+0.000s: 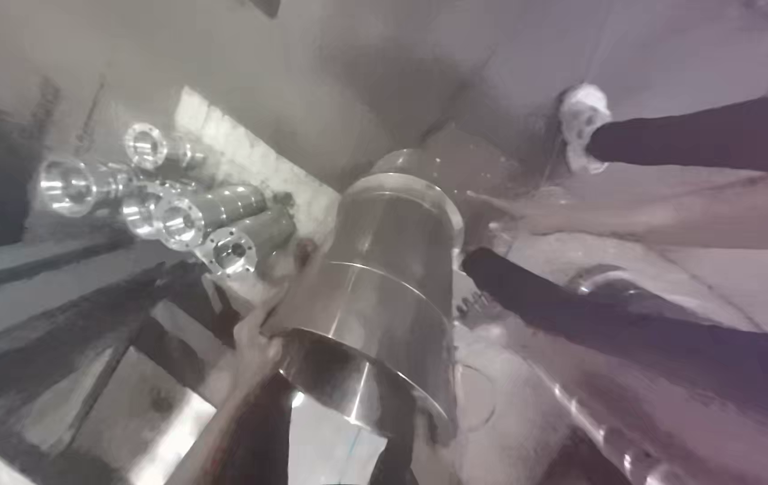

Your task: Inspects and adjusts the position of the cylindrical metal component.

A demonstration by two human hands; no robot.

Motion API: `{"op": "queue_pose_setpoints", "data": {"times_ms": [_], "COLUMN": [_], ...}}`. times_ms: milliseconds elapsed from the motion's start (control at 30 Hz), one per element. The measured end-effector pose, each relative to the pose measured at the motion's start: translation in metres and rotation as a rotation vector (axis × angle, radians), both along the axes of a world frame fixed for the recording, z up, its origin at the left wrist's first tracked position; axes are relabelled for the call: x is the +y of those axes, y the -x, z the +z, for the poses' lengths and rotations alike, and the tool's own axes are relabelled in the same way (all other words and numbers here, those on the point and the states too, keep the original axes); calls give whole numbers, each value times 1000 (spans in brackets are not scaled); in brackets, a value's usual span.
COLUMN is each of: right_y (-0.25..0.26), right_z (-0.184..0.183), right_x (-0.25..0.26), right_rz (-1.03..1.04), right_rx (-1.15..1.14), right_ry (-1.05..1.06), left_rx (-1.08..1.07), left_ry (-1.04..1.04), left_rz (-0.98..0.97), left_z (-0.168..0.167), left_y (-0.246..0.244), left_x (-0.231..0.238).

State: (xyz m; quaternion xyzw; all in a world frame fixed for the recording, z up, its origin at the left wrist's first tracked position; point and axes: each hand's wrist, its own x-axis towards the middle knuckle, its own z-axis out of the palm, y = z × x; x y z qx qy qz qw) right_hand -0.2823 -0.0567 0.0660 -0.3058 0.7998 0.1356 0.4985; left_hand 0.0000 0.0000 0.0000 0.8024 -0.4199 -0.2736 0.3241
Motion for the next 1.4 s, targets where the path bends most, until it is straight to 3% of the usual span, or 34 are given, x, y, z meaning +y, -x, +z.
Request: {"op": "queue_pose_setpoints", "data": {"times_ms": [33,67,100,133,200,333,600,700,867,967,1067,1233,1400], "right_y": [6,3,-8,-27,-46,-40,-80,-86,-134,-157,-159,-185,-224], "right_z": [-20,-25,-2,28,38,8,33,15,39,27,28,4,4], "right_x": [52,56,17,-44,-70,-15,-70,-73,-130,-159,-157,-126,-162], "right_rz": [35,73,197,303,221,16,288,465,621,759,748,374,486], "right_rx": [-112,-209,-258,-281,-360,-374,-321,-384,-473,-504,-484,-444,-395], "right_ry": [490,646,440,104,210,599,384,625,550,668,844,1010,1022], "left_rx": [30,48,54,45,0,48,123,161,272,340,376,462,460], "left_ry": [16,27,30,16,-9,-7,-124,-152,-277,-256,-272,-284,-361], "left_rz": [8,5,4,12,46,90,318,471,698,782,803,918,968], "left_z": [0,-2,-4,-3,-5,-7,-6,-8,-5,-4,0,-1,7], "left_y": [-6,-10,-11,-10,-12,-20,-34,-36,-50,-64,-67,-92,-113], "left_x": [1,1,0,1,0,11,8,8,-12,-29,-39,-70,-89]}}
